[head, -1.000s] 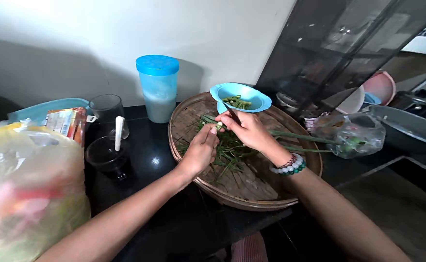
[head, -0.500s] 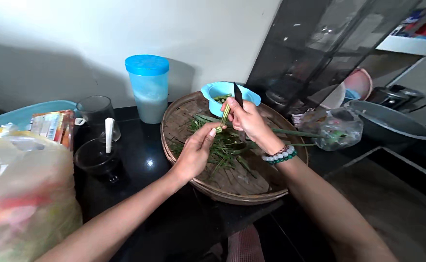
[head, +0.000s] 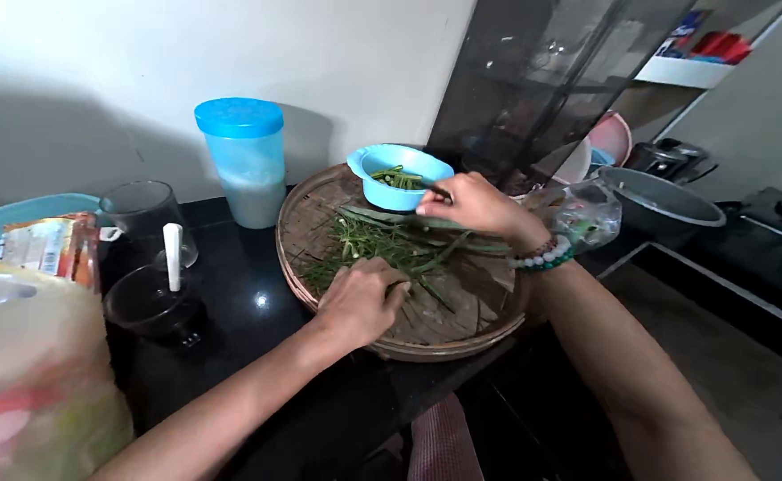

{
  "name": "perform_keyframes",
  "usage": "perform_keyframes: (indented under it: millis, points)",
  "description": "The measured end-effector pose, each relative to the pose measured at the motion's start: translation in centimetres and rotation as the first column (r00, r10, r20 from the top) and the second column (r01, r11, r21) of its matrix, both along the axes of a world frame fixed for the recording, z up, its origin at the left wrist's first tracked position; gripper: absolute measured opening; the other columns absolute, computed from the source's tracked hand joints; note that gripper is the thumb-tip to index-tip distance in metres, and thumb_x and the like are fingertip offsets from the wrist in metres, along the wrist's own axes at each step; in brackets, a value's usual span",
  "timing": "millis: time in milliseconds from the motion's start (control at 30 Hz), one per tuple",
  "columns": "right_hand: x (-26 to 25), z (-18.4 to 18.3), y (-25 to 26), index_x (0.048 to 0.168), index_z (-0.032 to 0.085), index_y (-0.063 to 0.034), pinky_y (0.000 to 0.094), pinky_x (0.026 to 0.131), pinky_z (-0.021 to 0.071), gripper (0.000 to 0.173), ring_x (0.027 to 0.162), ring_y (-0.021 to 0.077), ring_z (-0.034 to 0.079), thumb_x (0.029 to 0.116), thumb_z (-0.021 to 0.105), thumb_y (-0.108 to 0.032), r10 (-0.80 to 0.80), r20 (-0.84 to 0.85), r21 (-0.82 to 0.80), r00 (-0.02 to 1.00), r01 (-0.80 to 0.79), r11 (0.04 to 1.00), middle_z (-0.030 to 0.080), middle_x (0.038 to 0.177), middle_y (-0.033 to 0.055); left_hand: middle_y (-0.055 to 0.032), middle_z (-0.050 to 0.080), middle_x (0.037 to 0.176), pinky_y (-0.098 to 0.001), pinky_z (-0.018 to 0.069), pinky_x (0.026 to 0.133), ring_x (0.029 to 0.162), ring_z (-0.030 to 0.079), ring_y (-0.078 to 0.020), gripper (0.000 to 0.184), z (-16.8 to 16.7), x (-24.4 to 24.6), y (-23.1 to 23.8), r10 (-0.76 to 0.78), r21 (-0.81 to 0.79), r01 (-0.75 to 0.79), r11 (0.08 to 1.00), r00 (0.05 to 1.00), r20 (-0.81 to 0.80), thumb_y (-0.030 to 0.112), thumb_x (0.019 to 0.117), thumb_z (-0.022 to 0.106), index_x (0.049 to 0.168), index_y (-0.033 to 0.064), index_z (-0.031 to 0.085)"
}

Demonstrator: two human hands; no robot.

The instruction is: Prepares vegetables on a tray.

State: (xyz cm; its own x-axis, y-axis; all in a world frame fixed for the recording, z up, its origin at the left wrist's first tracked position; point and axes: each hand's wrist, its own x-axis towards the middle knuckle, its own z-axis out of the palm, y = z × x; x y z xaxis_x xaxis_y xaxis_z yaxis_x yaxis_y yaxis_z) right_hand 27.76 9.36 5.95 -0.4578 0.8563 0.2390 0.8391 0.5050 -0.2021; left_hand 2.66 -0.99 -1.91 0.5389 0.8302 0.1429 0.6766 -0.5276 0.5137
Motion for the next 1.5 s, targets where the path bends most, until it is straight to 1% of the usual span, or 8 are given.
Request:
perform_keyframes:
  millis: [167, 533, 700, 833, 967, 1100, 1200, 1500]
  points:
    - [2.9, -1.9, -2.2, 0.112, 0.076, -0.0161, 0.0581, 0.098, 0.051, 0.025, 0.104, 0.0271, 0.069, 0.0918, 0.078, -0.031, 0.007, 0.286, -0.321, 0.958, 0.089, 0.943, 0.075, 0.105, 0.0063, -0.0006, 0.06, 0.133, -0.047, 0.0401, 0.104, 0.129, 0.051, -0.0213, 0.035, 1.0, 0.5, -0.6, 0.159, -0.044, -0.168, 0.985, 0.975, -0.157, 0.043, 0.1074, 0.044, 0.129, 0.0335, 0.07]
    - [5.8, 2.8, -5.9, 0.109, 0.076, -0.0128, 0.0552, 0.078, 0.0553, 0.019, 0.081, 0.024, 0.069, 0.0957, 0.073, -0.026, -0.017, 0.05, -0.08, 0.999, 0.021, 0.997, 0.073, 0.09, 0.0072, -0.0099, 0.049, 0.14, -0.0513, 0.0425, 0.099, 0.129, 0.047, -0.0308, 0.038, 0.6, 0.7, -0.6, 0.324, 0.049, -0.321, 0.946, 0.942, -0.083, 0.047, 0.1047, 0.05, 0.124, 0.0232, 0.073]
    - [3.4, 2.3, -7.8, 0.106, 0.075, -0.01, 0.0312, 0.062, 0.054, 0.014, 0.065, 0.0077, 0.064, 0.0986, 0.069, -0.02, -0.037, -0.316, -0.124, 0.948, -0.002, 0.992, 0.075, 0.083, -0.0011, -0.0159, 0.001, 0.172, -0.0718, 0.0147, 0.118, 0.157, 0.008, -0.0418, 0.052, 1.5, 0.3, -0.2, 0.358, -0.051, -0.358, 0.933, 0.934, -0.004, 0.06, 0.1055, 0.039, 0.146, 0.0319, 0.058]
    - [-0.5, 0.1, -9.9, 0.112, 0.072, -0.0144, 0.0205, 0.035, 0.0266, 0.014, 0.039, 0.006, 0.037, 0.1008, 0.066, -0.021, -0.133, -0.637, -0.272, 0.76, -0.06, 0.96, 0.074, 0.083, 0.0027, -0.0135, 0.037, 0.164, -0.0605, 0.0303, 0.12, 0.15, 0.037, -0.0323, 0.055, 3.4, 0.1, -0.3, 0.218, -0.094, -0.199, 0.975, 0.934, 0.283, 0.054, 0.1084, 0.037, 0.153, 0.0248, 0.051]
    - [-5.2, -0.9, -9.7, 0.103, 0.072, -0.0105, 0.0187, 0.035, 0.0304, 0.011, 0.039, 0.0047, 0.039, 0.0993, 0.069, -0.02, -0.101, -0.703, -0.289, 0.704, -0.152, 0.945, 0.071, 0.078, 0.0034, -0.0101, 0.069, 0.121, -0.0475, 0.054, 0.09, 0.105, 0.067, -0.0225, 0.049, 4.5, 0.7, 0.3, 0.242, -0.254, -0.096, 0.962, 0.728, 0.641, 0.047, 0.1095, 0.04, 0.14, 0.0143, 0.059]
    - [-6.5, -0.8, -9.6, 0.114, 0.066, -0.0145, 0.0311, 0.053, 0.0503, 0.033, 0.059, 0.01, 0.06, 0.1066, 0.051, -0.043, 0.023, -0.512, -0.022, 0.859, -0.04, 0.999, 0.071, 0.083, -0.0013, -0.0082, 0.072, 0.108, -0.0421, 0.0574, 0.075, 0.086, 0.07, -0.0206, 0.043, 5.5, -0.9, 0.2, 0.316, -0.348, -0.083, 0.934, 0.648, 0.693, 0.045, 0.1115, 0.037, 0.124, 0.0107, 0.06]
    - [-6.4, -0.3, -9.6, 0.131, 0.053, -0.0162, 0.0304, 0.044, 0.0432, 0.046, 0.052, 0.0128, 0.05, 0.111, 0.024, -0.045, 0.144, -0.513, 0.154, 0.846, -0.075, 0.985, 0.054, 0.073, 0.0004, -0.0102, 0.06, 0.082, -0.0353, 0.0507, 0.053, 0.058, 0.057, -0.019, 0.04, 5.7, -1.2, 0.5, 0.322, -0.247, -0.215, 0.945, 0.75, 0.578, 0.039, 0.1124, 0.037, 0.121, 0.006, 0.058]
    - [-7.5, -1.4, -8.6, 0.136, 0.063, -0.0205, 0.0459, 0.064, 0.0545, 0.05, 0.082, 0.0195, 0.07, 0.1123, 0.025, -0.044, 0.115, -0.308, 0.22, 0.944, -0.046, 0.974, 0.073, 0.096, 0.0046, -0.0109, 0.064, 0.083, -0.0457, 0.0541, 0.067, 0.072, 0.064, -0.0241, 0.03, 5.9, -0.1, -0.5, 0.25, 0.001, -0.262, 0.965, 0.922, 0.295, 0.03, 0.1113, 0.044, 0.115, 0.0059, 0.062]
